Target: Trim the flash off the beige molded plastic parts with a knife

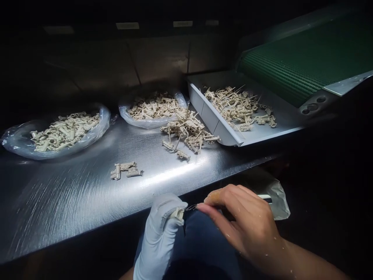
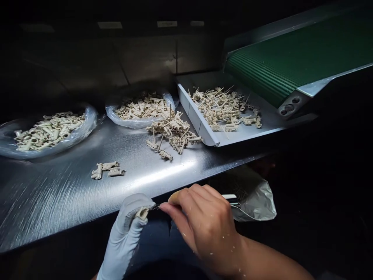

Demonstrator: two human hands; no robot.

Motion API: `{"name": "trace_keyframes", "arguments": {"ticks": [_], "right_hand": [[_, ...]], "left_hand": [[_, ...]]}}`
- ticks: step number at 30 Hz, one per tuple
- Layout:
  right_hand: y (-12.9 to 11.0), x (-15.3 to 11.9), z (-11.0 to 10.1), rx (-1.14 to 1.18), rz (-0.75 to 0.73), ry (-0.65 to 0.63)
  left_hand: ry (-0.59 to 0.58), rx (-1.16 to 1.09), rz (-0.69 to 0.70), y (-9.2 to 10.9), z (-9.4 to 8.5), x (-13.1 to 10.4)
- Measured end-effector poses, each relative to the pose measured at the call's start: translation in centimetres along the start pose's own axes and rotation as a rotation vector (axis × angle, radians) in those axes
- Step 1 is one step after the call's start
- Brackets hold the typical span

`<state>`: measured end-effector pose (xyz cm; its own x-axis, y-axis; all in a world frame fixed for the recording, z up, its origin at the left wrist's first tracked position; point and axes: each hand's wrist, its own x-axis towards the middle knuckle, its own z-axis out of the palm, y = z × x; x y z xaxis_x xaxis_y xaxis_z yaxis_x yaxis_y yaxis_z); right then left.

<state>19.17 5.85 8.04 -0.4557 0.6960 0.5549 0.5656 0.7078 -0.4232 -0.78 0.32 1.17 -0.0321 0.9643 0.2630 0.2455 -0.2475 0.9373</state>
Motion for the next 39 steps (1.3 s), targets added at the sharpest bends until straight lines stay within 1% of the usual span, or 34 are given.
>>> {"name": "trace_keyframes", "arguments": {"ticks": [3,7,10,14,19,24,28,30,33,36,38,39], "right_hand": [[0.6,-0.9,1.1,0.132,0.061,0.056],[0.9,-1.7,2.6,0.27,0.107,0.094],[0.8,-2.1,3.3,0.299,0.11,0.131],[0.8,-2.3,3.2,0.256,0.069,0.142],[0.7,-1.8,2.5,0.278,0.036,0.066],[0.7,-1.7,2.2,0.336,0.068,0.003],[0.8,-1.8,2.0,0.448,0.176,-0.074],[1.0,-1.7,2.0,0.53,0.268,-0.127],[1.5,-1.7,2.4,0.692,0.436,-0.235],[2.2,-1.8,3.4,0.893,0.569,-0.326],[2.6,-2.0,3.9,0.913,0.568,-0.324],[2.8,-2.1,4.1,0.859,0.547,-0.285]], "left_hand": [[-0.013,-0.1,-0.103,0.1,-0.1,-0.2],[-0.025,-0.161,-0.132,-0.1,0.2,-0.3],[-0.039,-0.183,-0.129,-0.2,0.3,-0.2],[-0.073,-0.17,-0.12,-0.4,0.0,-0.1],[-0.126,-0.174,-0.151,-0.5,-0.3,-0.2],[-0.229,-0.243,-0.209,0.1,-0.6,0.2],[-0.316,-0.283,-0.277,0.5,-1.0,0.8],[-0.353,-0.289,-0.304,0.6,-1.2,1.1],[-0.377,-0.275,-0.337,0.8,-1.3,1.4],[-0.384,-0.278,-0.338,0.8,-1.0,1.4],[-0.35,-0.25,-0.299,0.6,-0.7,1.2],[-0.307,-0.215,-0.25,0.4,-0.6,1.1]]}}
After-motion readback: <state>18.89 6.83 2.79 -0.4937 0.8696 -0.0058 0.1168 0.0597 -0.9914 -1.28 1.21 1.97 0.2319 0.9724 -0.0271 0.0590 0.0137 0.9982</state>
